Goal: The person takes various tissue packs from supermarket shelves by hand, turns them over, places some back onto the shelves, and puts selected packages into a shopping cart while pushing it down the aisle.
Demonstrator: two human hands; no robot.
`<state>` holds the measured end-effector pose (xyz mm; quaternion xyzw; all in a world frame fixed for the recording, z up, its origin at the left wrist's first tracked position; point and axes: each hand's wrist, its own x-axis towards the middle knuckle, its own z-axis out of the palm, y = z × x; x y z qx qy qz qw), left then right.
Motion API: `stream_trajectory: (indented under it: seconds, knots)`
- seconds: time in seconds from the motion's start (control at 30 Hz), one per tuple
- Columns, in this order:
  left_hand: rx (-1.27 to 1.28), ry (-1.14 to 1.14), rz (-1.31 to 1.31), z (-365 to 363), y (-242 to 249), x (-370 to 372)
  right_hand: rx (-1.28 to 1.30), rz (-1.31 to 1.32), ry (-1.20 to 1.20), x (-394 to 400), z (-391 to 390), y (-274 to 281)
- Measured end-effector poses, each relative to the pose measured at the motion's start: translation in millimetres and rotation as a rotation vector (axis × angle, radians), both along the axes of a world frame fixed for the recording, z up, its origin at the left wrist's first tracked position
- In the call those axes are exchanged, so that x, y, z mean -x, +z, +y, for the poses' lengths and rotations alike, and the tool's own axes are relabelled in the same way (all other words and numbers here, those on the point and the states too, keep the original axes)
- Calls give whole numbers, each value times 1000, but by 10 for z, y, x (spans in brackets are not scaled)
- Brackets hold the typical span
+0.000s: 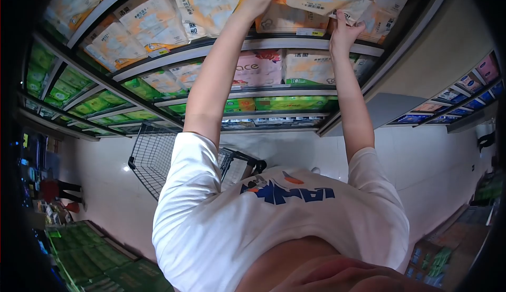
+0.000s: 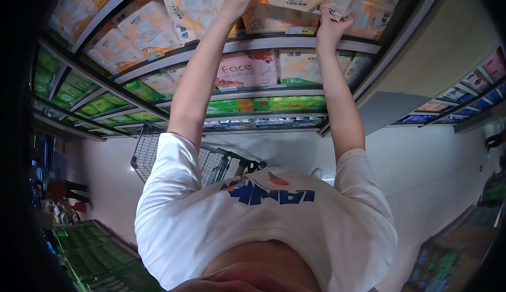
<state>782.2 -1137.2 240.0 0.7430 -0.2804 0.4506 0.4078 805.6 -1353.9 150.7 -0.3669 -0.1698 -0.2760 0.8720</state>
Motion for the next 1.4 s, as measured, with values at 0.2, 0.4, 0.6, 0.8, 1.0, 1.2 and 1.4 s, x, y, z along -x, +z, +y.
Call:
stream_trajectory:
  seconds: [0.2, 0.4, 0.6, 0.8, 1.0, 1.2, 1.4]
  knots:
    - [-329, 545, -251, 197, 252, 168, 310, -27, -206, -97, -94, 44]
    - [-771, 758, -351, 694, 446, 172, 995, 117, -716, 55, -265, 195]
    - [-679, 760, -435, 817, 451, 107, 1321, 82, -932, -36, -144, 520]
    - [-322, 799, -309, 525, 367, 13, 1582, 220, -898, 20, 72, 988]
    - [-550, 806, -155, 256, 166, -230, 1336, -203, -1137, -860, 192, 509]
    - [-474, 660, -188, 25, -261, 654, 1341, -241, -935, -866, 107, 540]
    - [-374, 482, 819, 113, -2539, 3307, 989, -432, -675, 538, -283, -237]
